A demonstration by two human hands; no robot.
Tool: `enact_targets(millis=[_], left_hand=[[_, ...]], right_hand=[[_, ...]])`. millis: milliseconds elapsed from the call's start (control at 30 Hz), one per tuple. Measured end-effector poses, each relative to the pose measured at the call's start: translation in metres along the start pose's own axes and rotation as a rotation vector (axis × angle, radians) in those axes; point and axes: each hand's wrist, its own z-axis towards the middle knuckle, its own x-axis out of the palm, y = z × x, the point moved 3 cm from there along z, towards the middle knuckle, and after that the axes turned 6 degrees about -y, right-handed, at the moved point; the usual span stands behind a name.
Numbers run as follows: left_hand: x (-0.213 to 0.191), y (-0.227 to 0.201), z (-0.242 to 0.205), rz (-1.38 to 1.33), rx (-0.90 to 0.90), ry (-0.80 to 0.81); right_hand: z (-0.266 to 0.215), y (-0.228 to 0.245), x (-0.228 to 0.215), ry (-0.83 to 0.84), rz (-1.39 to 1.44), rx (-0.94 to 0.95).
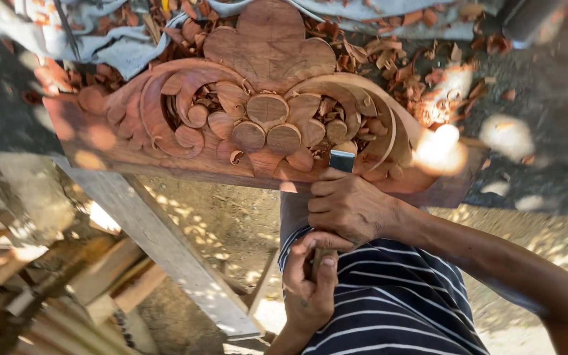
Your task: Carving decorative floral and scroll patterns into a piece of wood using a wood carving chisel and a wooden mallet.
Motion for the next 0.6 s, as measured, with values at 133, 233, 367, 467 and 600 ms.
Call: enact_targets(millis=[133,233,367,467,600], left_hand=[[0.039,0.020,-0.013,-0.048,0.010,-0.212],[0.058,0.028,-0.019,-0.233,-0.037,-0.256],[0.067,0.035,-0.017,-0.337,-0.096,-0.348],[0.068,0.029,-0.017,-0.316,-0.087,-0.375],[0.062,0.025,-0.019,-0.239,-0.135,-0.398]], right_hand=[[-0.009,-0.011,-0.004,0.129,0.056,-0.052],[-0.016,-0.016,-0.002,0.239,0.054,-0.068],[-0.009,-0.019,-0.005,0.229,0.076,-0.069],[-0.009,-0.018,-0.005,0.233,0.073,-0.085],[-0.005,-0.018,-0.007,0.171,0.146,-0.087]])
